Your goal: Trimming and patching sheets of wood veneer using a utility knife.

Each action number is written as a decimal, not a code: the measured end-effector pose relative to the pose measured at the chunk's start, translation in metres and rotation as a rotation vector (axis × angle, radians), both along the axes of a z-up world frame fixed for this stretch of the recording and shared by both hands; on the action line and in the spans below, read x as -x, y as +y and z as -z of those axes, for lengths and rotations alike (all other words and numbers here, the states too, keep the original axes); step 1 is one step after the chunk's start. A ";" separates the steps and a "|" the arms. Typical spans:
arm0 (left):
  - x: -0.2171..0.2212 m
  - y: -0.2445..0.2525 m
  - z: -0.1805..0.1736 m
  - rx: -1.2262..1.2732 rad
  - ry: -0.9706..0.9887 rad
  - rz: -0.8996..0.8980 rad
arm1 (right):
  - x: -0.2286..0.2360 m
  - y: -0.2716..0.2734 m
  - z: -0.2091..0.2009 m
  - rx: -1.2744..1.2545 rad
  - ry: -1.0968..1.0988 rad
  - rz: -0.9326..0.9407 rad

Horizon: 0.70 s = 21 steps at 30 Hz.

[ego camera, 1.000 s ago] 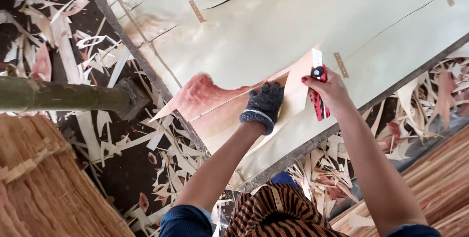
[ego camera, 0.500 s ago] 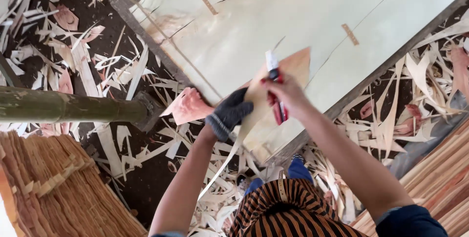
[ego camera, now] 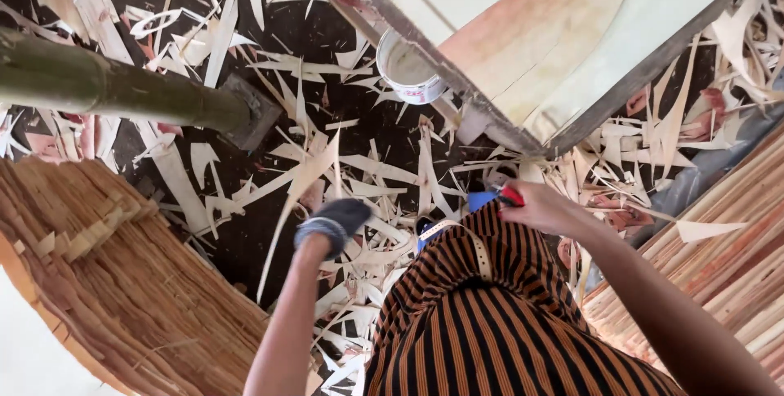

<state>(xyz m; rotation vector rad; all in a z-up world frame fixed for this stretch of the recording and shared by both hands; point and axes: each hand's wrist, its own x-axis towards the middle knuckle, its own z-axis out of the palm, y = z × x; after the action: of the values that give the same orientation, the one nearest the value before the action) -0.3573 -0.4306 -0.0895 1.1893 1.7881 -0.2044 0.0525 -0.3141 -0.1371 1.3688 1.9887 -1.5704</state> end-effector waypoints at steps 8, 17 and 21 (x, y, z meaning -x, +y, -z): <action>-0.105 0.006 0.081 0.218 -0.435 -0.139 | 0.092 -0.029 0.031 0.187 -0.163 -0.087; -0.123 0.056 0.049 0.178 -1.543 -1.278 | 0.076 -0.028 -0.031 0.250 0.419 0.445; -0.117 0.089 0.035 -0.445 -1.868 -1.008 | 0.062 -0.021 -0.065 0.161 0.493 0.388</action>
<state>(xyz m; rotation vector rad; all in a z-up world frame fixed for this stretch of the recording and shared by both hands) -0.2407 -0.3413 -0.1249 0.1687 0.4340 1.4513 -0.0093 -0.3354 -0.0722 1.4726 1.8505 -2.3845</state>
